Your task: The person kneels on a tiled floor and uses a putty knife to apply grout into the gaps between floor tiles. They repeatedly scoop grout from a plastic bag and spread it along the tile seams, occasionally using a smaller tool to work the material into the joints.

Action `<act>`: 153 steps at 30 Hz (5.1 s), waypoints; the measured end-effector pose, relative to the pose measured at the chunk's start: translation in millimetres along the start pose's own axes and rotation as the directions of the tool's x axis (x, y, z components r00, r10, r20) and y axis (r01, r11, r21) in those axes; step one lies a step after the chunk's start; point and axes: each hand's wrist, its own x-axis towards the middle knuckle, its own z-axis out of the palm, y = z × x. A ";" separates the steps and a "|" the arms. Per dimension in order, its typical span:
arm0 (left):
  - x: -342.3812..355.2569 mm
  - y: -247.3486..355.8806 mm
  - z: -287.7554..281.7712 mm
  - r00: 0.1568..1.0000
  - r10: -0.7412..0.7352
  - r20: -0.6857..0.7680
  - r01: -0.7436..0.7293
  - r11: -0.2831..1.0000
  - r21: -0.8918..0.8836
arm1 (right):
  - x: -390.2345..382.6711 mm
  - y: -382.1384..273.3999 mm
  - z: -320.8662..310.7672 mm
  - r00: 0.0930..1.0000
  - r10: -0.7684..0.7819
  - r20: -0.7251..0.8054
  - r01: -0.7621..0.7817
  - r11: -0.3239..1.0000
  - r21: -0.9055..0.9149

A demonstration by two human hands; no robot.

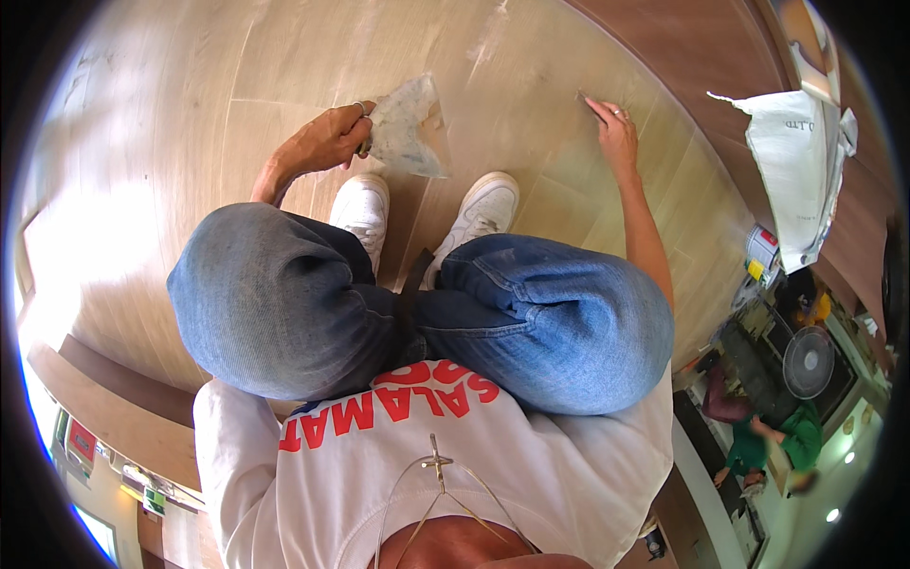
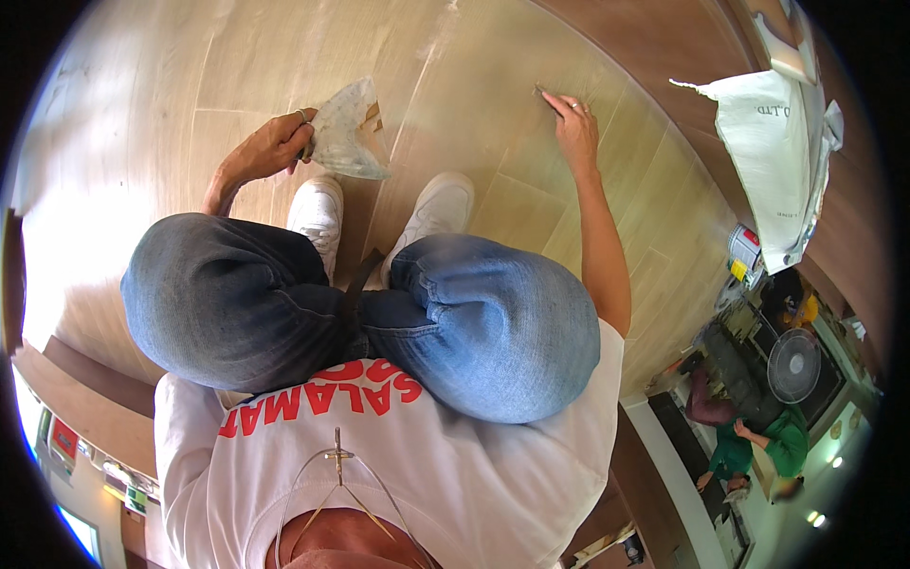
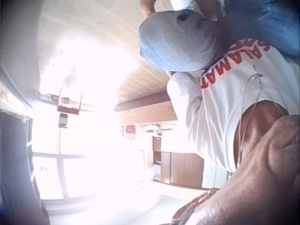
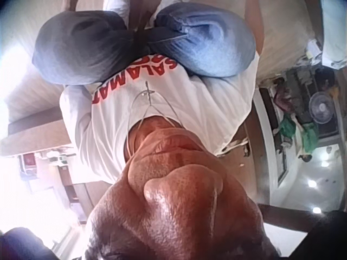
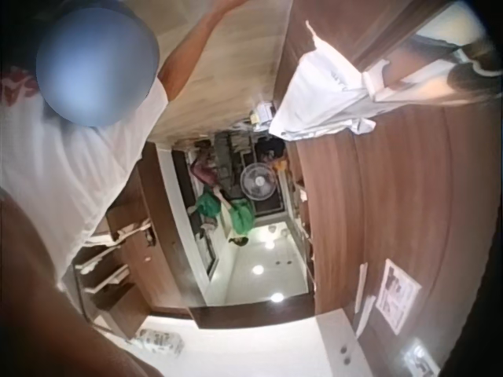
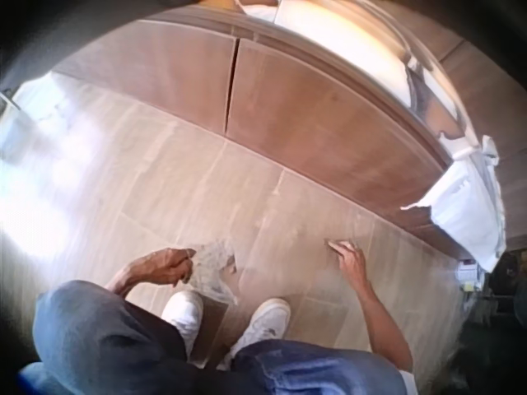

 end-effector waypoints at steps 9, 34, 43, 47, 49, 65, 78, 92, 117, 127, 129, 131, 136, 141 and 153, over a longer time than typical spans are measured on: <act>-1.4 6.6 7.3 0.998 0.002 0.056 -0.002 1.000 0.005 | -1.7 -6.2 5.0 0.991 0.068 -0.112 -0.071 0.997 -0.025; -6.4 4.6 0.0 0.998 0.055 0.010 -0.055 0.997 -0.047 | -33.9 -4.1 5.0 1.000 -0.003 -0.018 0.003 1.000 -0.010; -12.1 10.4 3.8 0.999 0.025 0.028 -0.023 0.998 -0.052 | -15.6 -0.5 14.6 0.995 0.004 -0.098 -0.008 0.999 -0.047; -7.7 11.8 5.3 0.999 0.039 0.001 -0.039 0.998 -0.054 | -31.4 -6.7 -4.3 0.998 0.039 0.045 -0.043 0.996 0.078; -15.6 9.7 -4.5 0.998 0.054 -0.015 -0.055 0.997 -0.055 | -25.1 -26.6 -10.3 0.997 0.050 0.057 -0.063 0.966 0.252; -12.0 16.9 4.2 0.984 0.175 -0.032 -0.176 0.934 -0.310 | -19.7 -225.3 -33.7 0.824 -0.363 -0.435 0.528 0.770 0.358; -6.8 14.6 6.7 0.993 0.109 -0.050 -0.115 0.983 -0.141 | -24.3 -185.1 -42.3 0.949 -0.167 -0.268 0.279 0.840 0.465; -3.5 35.7 6.5 0.983 0.180 -0.019 -0.164 0.842 -0.514 | 42.4 -273.6 25.2 0.753 0.445 0.485 -0.075 -0.674 0.735; 75.9 198.7 174.5 0.529 0.544 0.651 -0.289 0.837 -0.465 | -197.1 -215.5 -70.7 -0.104 0.994 0.025 0.606 0.044 0.794; 82.7 142.7 136.4 0.639 0.490 0.593 -0.268 0.864 -0.425 | -250.5 -218.5 -76.9 0.016 0.988 -0.155 0.467 0.130 0.875; 106.3 113.9 126.1 0.658 0.460 0.596 -0.248 0.880 -0.405 | -242.7 -217.1 -73.2 0.130 0.978 -0.165 0.376 0.105 0.921; 92.4 108.3 127.6 0.763 0.390 0.515 -0.274 0.917 -0.289 | -236.5 -225.8 -75.1 0.174 0.978 -0.115 0.543 0.002 0.840; 32.7 151.5 134.1 0.695 0.430 0.576 -0.256 0.897 -0.361 | -247.1 -238.6 -77.6 0.098 0.995 -0.030 0.292 0.000 0.956; 25.1 153.6 110.4 0.664 0.481 0.572 -0.234 0.861 -0.452 | -204.6 -235.9 -80.7 0.178 0.984 0.003 0.327 -0.062 0.943; 30.3 118.6 118.0 0.715 0.474 0.513 -0.261 0.862 -0.434 | -229.4 -247.5 -87.0 0.263 0.964 -0.043 0.301 -0.039 0.953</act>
